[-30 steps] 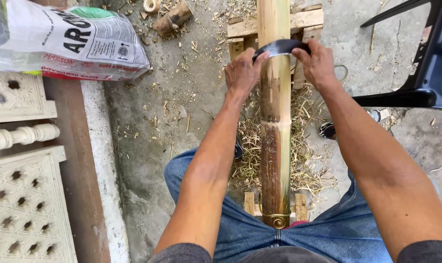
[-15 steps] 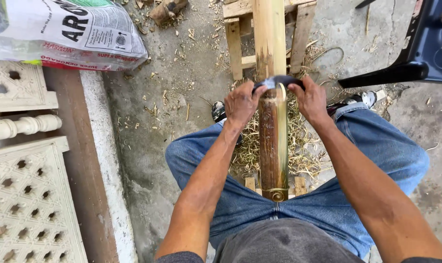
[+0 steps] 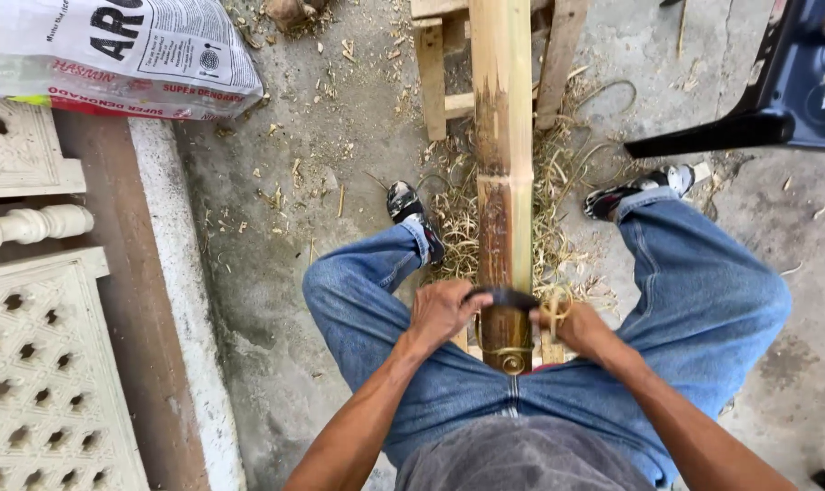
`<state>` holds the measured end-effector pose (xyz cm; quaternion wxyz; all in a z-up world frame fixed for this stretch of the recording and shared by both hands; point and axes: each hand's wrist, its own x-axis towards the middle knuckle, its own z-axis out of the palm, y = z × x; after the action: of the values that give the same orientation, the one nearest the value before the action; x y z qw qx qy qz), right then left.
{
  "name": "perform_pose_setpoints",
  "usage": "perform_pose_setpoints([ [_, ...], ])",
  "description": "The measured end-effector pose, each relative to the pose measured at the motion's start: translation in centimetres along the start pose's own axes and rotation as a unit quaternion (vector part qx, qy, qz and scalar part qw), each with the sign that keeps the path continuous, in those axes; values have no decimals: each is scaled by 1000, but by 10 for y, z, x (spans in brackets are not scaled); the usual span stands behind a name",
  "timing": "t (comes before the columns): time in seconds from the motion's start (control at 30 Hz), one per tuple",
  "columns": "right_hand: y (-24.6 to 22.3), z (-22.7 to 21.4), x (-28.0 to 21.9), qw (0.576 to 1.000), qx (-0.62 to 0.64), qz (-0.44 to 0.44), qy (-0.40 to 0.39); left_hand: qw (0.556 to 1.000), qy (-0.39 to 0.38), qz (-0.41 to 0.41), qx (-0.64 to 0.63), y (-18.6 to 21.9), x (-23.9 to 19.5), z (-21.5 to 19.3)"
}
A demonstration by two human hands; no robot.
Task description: Carving and shaving a bamboo pole using a curved knife.
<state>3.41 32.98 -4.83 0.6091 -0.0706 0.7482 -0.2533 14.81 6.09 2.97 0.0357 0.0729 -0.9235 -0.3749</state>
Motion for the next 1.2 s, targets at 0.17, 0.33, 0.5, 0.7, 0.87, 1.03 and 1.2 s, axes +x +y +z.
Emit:
perform_pose_setpoints([
  [0.17,-140,-117,80,958,-188,-94,193,989,-12,-149,22,-71,130,6],
  [0.33,-252,-209,146,935,-131,-170,281,988,79,-117,58,-130,278,-6],
  [0.5,-252,-220,164,801,-164,-384,429,977,161,-88,106,-150,307,-3],
  [0.7,-222,-170,111,860,-152,-275,403,982,147,-81,91,-114,233,6],
  [0.87,-184,-132,82,899,-103,-229,360,986,112,-88,81,-84,177,4],
  [1.03,-143,-103,73,855,-164,-282,404,971,208,-31,114,-56,137,10],
  [1.2,-142,-105,75,882,-158,-237,374,985,120,-95,77,-56,141,3],
])
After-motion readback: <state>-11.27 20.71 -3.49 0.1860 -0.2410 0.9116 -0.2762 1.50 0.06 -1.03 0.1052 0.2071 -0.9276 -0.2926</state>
